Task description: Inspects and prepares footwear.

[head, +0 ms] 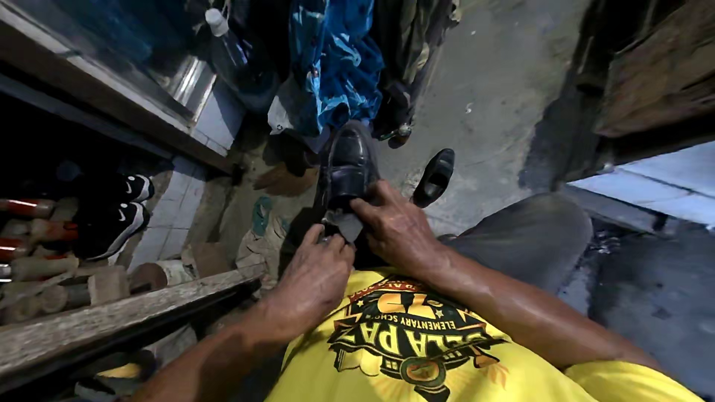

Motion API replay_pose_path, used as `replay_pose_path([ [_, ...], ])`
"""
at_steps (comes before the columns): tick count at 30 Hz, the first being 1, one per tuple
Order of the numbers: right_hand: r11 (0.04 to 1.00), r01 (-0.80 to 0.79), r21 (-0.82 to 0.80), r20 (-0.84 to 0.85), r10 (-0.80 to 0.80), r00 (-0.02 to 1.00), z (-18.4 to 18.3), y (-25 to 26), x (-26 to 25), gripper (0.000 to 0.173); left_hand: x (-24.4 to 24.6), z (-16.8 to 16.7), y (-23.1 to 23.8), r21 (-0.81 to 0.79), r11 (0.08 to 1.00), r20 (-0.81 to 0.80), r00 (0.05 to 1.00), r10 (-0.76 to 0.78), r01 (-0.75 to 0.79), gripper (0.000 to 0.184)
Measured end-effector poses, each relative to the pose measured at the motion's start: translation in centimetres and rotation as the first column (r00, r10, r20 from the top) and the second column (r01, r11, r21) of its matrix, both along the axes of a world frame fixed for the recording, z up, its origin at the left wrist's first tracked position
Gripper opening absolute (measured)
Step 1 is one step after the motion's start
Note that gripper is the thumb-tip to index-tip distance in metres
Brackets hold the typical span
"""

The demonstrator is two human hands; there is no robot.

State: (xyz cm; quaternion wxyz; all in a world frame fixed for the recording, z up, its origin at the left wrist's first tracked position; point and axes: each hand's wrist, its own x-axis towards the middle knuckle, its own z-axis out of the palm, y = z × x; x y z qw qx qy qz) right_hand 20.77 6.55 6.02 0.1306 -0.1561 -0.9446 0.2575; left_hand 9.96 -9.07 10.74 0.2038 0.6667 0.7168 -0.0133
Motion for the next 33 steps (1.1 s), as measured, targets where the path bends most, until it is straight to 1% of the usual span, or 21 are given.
replay_pose_path([
  [1, 1.000, 0.016, 0.008, 0.005, -0.016, 1.000, -0.3, -0.1, -0.1, 0.024, 0.3, -0.3, -0.1, 0.001, 1.000, -0.008, 1.000, -0.004, 0.004, 0.031],
  [2, 0.999, 0.031, 0.015, 0.012, -0.031, 0.999, -0.4, -0.2, -0.3, 0.019, 0.5, -0.2, 0.0, -0.025, 1.000, -0.002, 1.000, -0.001, 0.001, 0.038],
  [4, 0.997, 0.059, 0.046, 0.018, -0.060, 0.998, -0.4, -0.2, -0.7, 0.009, 0.6, 0.7, 0.4, -0.091, 0.996, 0.024, 0.999, 0.026, -0.024, 0.062],
  [5, 0.996, 0.071, 0.063, 0.005, -0.071, 0.997, -0.4, -0.2, -0.9, 0.008, 0.7, 1.5, 0.7, -0.136, 0.990, 0.039, 0.998, 0.045, -0.039, 0.072],
  [6, 0.993, 0.080, 0.081, -0.016, -0.079, 0.997, -0.6, 0.0, -1.2, 0.009, 0.7, 2.4, 1.1, -0.174, 0.984, 0.054, 0.997, 0.054, -0.044, 0.078],
  [7, 0.992, 0.086, 0.093, -0.030, -0.084, 0.996, -0.7, 0.1, -1.5, 0.012, 0.7, 3.2, 1.6, -0.208, 0.977, 0.072, 0.996, 0.060, -0.044, 0.078],
  [8, 0.992, 0.085, 0.098, -0.033, -0.082, 0.996, -0.8, 0.1, -1.7, 0.013, 0.6, 3.7, 2.0, -0.230, 0.972, 0.088, 0.994, 0.063, -0.041, 0.072],
  [10, 0.993, 0.068, 0.102, -0.038, -0.064, 0.997, -0.8, 0.2, -1.8, 0.010, 0.1, 4.0, 3.0, -0.269, 0.962, 0.084, 0.993, 0.082, -0.056, 0.054],
  [12, 0.997, 0.042, 0.057, -0.025, -0.041, 0.999, -0.6, 0.5, -1.7, 0.008, -0.5, 4.0, 4.0, -0.313, 0.945, 0.051, 0.991, 0.122, -0.100, 0.040],
  [13, 1.000, 0.022, 0.009, 0.005, -0.023, 1.000, -0.4, 0.6, -1.6, 0.010, -0.8, 3.5, 4.1, -0.295, 0.949, 0.027, 0.992, 0.125, -0.111, 0.032],
  [15, 0.996, -0.037, -0.082, 0.082, 0.044, 0.996, 0.2, 0.7, -1.3, 0.021, -1.1, 2.0, 4.1, -0.251, 0.961, 0.010, 0.992, 0.125, -0.118, 0.018],
  [17, 0.984, -0.106, -0.140, 0.110, 0.122, 0.987, 1.0, 1.3, -0.8, 0.026, -1.2, 1.7, 4.3, -0.255, 0.958, 0.007, 0.991, 0.136, -0.130, 0.019],
  [18, 0.974, -0.144, -0.173, 0.084, 0.160, 0.984, 1.4, 1.7, -0.4, 0.027, -1.0, 2.3, 4.6, -0.311, 0.939, -0.018, 0.989, 0.145, -0.143, 0.025],
  [19, 0.960, -0.186, -0.209, 0.035, 0.197, 0.980, 1.7, 2.2, 0.2, 0.028, -0.7, 3.3, 5.1, -0.407, 0.897, -0.060, 0.985, 0.161, -0.171, 0.031],
  [20, 0.944, -0.224, -0.242, -0.025, 0.225, 0.974, 2.1, 2.8, 0.7, 0.028, -0.6, 3.7, 5.5, -0.465, 0.863, -0.086, 0.980, 0.177, -0.196, 0.035],
  [22, 0.923, -0.258, -0.286, -0.135, 0.228, 0.964, 2.2, 4.1, 0.9, 0.027, -1.4, 3.5, 5.6, -0.483, 0.847, -0.054, 0.973, 0.226, -0.223, 0.036],
  [23, 0.923, -0.245, -0.298, -0.172, 0.201, 0.964, 1.9, 5.0, 0.5, 0.026, -2.3, 2.9, 5.4, -0.453, 0.868, -0.011, 0.975, 0.222, -0.203, 0.033],
  [25, 0.933, -0.153, -0.325, -0.209, 0.087, 0.974, 0.5, 7.0, -1.3, 0.028, -3.5, 2.5, 5.8, -0.434, 0.885, 0.041, 0.978, 0.205, -0.167, 0.027],
  [28, 0.936, -0.012, -0.352, -0.223, -0.072, 0.972, -2.0, 9.6, -5.0, 0.034, -4.2, 2.2, 6.5, -0.361, 0.918, 0.017, 0.983, 0.180, -0.162, 0.021],
  [31, 0.914, 0.012, -0.405, -0.256, -0.126, 0.959, -3.9, 11.2, -8.9, 0.039, -3.8, 0.5, 6.4, -0.277, 0.943, -0.010, 0.982, 0.189, -0.184, 0.018],
  [33, 0.887, -0.020, -0.461, -0.271, -0.119, 0.955, -4.1, 11.8, -11.4, 0.041, -3.5, -0.4, 6.6, -0.300, 0.937, 0.005, 0.982, 0.189, -0.179, 0.019],
])
